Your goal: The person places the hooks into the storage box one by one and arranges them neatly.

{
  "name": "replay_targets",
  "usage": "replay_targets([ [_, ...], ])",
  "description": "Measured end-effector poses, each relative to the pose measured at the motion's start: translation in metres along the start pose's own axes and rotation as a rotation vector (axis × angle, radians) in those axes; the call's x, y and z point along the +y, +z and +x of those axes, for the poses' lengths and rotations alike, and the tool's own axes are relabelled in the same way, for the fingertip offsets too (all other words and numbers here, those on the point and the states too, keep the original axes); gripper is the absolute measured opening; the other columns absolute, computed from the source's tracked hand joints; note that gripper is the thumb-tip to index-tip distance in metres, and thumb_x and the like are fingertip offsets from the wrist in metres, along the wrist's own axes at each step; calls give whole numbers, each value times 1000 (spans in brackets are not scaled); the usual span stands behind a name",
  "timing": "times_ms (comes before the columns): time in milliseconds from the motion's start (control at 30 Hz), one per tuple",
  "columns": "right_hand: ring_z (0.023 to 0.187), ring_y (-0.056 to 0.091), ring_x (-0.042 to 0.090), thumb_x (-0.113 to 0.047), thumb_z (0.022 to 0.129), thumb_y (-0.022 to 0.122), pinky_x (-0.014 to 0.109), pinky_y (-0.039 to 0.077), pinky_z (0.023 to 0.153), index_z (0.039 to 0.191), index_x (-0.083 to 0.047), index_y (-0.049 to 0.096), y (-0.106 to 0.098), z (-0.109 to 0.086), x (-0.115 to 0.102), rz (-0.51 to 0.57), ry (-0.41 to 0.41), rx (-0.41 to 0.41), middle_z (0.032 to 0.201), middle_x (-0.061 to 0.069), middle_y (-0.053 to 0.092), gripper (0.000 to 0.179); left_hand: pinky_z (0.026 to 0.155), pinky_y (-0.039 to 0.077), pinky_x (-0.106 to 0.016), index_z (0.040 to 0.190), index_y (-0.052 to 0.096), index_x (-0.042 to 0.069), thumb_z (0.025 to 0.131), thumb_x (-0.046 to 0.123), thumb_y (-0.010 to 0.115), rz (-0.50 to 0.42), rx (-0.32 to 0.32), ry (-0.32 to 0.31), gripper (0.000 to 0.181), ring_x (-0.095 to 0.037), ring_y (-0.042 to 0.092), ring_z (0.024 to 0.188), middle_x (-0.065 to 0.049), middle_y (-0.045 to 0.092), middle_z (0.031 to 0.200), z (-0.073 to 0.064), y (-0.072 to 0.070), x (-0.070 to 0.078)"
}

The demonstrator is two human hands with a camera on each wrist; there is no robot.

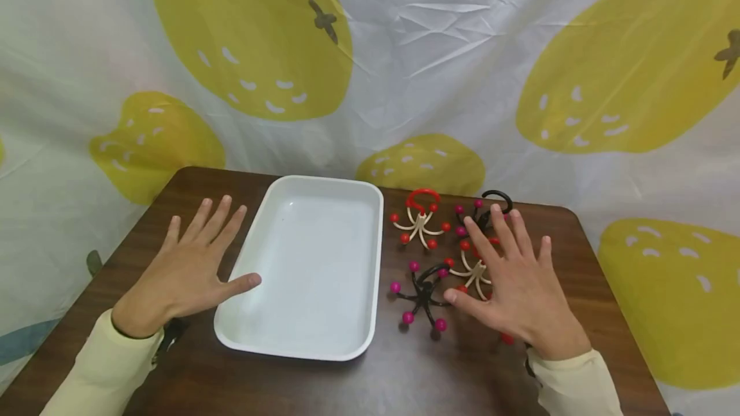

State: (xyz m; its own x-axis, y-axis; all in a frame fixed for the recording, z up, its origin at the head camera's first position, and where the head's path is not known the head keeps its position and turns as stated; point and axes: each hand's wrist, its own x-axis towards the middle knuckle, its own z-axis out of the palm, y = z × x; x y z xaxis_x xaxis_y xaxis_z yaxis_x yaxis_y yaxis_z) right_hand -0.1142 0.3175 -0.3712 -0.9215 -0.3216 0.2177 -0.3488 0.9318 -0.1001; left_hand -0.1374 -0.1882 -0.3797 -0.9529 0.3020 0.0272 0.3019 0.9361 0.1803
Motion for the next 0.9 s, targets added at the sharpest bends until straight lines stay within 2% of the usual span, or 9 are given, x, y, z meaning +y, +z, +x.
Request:
replay_targets([
  [133, 166, -3, 36, -70, 85, 74, 89, 9, 115, 171, -33, 18, 1, 3, -3, -3, -18, 9, 180, 4, -1, 109, 125, -3, -77, 171, 0, 26, 88, 90, 49, 7, 1, -3, 115, -38, -8, 166, -6, -10, 179, 0, -1, -2],
  [233, 166, 3, 36, -68, 84, 77, 85, 16, 117, 169, -31, 26, 1, 5, -5, 12, -56, 37, 180, 8, 9, 106, 126, 2, -77, 172, 4, 24, 89, 89, 49, -1, 20, 14, 114, -38, -4, 166, -8, -8, 179, 1, 1, -5],
  [333, 165, 12, 36, -62, 82, 82, 78, 27, 119, 167, -28, 34, 2, 8, -6, 34, -112, 79, 177, 12, 21, 103, 126, 12, -75, 172, 11, 22, 90, 87, 50, -10, 59, 45, 112, -39, 4, 166, -9, -2, 180, 1, 4, -9],
  [467, 161, 24, 37, -50, 80, 87, 67, 43, 113, 165, -25, 40, 3, 12, -7, 64, -174, 134, 173, 12, 31, 100, 124, 27, -71, 170, 23, 18, 91, 81, 58, -31, 128, 86, 107, -43, 20, 162, -12, 10, 179, 1, 7, -13],
  [533, 157, 33, 37, -44, 79, 89, 63, 50, 104, 162, -24, 44, 5, 12, -8, 79, -194, 157, 170, 11, 36, 97, 119, 36, -71, 169, 27, 18, 91, 78, 62, -42, 156, 99, 104, -45, 28, 159, -13, 15, 178, 1, 8, -15],
  [667, 142, 48, 32, -33, 79, 91, 54, 52, 99, 156, -21, 54, 10, 13, -14, 137, -221, 178, 161, 9, 48, 87, 98, 55, -68, 166, 35, 18, 92, 72, 67, -61, 197, 109, 97, -45, 39, 153, -12, 24, 176, 0, 11, -16],
  [767, 130, 58, 26, -25, 79, 92, 44, 52, 96, 146, -17, 63, 14, 15, -19, 200, -259, 203, 149, 6, 59, 74, 86, 59, -65, 164, 40, 19, 92, 67, 69, -77, 210, 101, 91, -42, 43, 150, -12, 30, 173, -1, 15, -17],
  [833, 122, 65, 21, -20, 80, 92, 36, 54, 93, 139, -16, 68, 16, 17, -21, 242, -291, 217, 139, 2, 66, 64, 85, 60, -64, 162, 43, 18, 94, 62, 70, -95, 207, 87, 85, -41, 45, 148, -12, 34, 171, -2, 18, -18],
  [900, 110, 68, 14, -16, 81, 91, 28, 56, 86, 133, -17, 72, 18, 20, -23, 281, -325, 225, 129, -3, 70, 55, 91, 58, -65, 160, 46, 16, 97, 56, 70, -132, 202, 76, 79, -41, 48, 146, -14, 38, 168, -2, 21, -19],
])
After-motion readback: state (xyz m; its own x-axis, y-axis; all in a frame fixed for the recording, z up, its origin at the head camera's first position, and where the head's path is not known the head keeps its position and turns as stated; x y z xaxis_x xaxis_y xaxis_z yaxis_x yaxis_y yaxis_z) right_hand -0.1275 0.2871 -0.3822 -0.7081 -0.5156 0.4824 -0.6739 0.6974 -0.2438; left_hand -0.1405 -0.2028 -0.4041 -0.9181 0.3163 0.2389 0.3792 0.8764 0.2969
